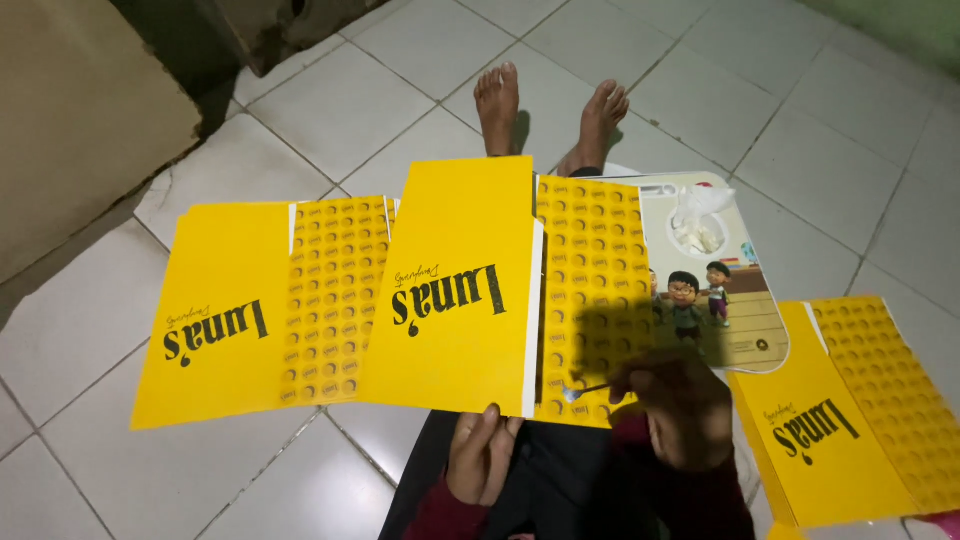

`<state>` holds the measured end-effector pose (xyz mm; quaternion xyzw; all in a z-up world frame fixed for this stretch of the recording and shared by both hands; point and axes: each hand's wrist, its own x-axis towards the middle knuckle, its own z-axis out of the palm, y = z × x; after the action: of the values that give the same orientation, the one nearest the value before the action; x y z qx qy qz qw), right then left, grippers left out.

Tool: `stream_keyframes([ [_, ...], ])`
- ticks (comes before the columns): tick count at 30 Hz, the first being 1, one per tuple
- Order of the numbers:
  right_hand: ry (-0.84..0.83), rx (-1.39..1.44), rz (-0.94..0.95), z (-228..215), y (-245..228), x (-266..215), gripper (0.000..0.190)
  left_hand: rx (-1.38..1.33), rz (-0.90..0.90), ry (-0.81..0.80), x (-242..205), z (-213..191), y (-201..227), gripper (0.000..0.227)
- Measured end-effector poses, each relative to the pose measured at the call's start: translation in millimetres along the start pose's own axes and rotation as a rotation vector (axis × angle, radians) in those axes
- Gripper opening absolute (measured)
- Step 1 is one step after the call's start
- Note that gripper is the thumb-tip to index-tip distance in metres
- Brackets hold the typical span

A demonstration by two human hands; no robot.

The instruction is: Folding the flaps of yellow paper folders along pre-scored lines while sitting on the floor.

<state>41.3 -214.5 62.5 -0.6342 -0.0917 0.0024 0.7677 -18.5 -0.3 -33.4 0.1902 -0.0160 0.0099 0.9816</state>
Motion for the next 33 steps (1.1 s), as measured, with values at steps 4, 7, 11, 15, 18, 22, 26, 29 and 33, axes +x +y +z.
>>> stream_keyframes([
  [4,0.011,0.277,-0.077,-1.1,8.5,-5.9,0.019,0.045,0.017,0.238,2.7,3.6,-3.0,0.039],
  [7,0.023,0.013,-0.205,8.2,1.5,-17.8,0.017,0.125,0.002,0.424,7.8,25.9,2.7,0.026],
  [11,0.034,-0.304,-0.397,29.6,-9.8,-28.7,0.03,0.138,-0.037,0.535,11.4,56.2,14.6,0.021],
  [15,0.024,-0.195,-0.345,32.4,3.8,-37.4,0.028,0.129,-0.02,0.537,12.3,70.6,21.0,0.025],
  [18,0.0,-0.241,-0.343,32.0,9.6,-37.3,0.026,0.118,0.006,0.525,12.6,69.8,19.6,0.022],
  [22,-0.053,-0.35,-0.412,39.7,0.0,-32.1,0.021,0.107,0.015,0.515,13.3,74.0,20.7,0.02],
  [26,-0.006,-0.467,-0.299,34.9,0.9,-40.8,0.016,0.111,0.016,0.509,14.2,76.5,22.3,0.022],
  [29,-0.061,-0.383,-0.348,31.4,5.9,-38.6,0.016,0.1,0.031,0.485,15.2,77.4,21.8,0.023],
  [33,-0.085,-0.317,-0.305,38.7,-6.2,-27.2,0.023,0.099,0.017,0.5,15.1,81.2,24.2,0.023],
])
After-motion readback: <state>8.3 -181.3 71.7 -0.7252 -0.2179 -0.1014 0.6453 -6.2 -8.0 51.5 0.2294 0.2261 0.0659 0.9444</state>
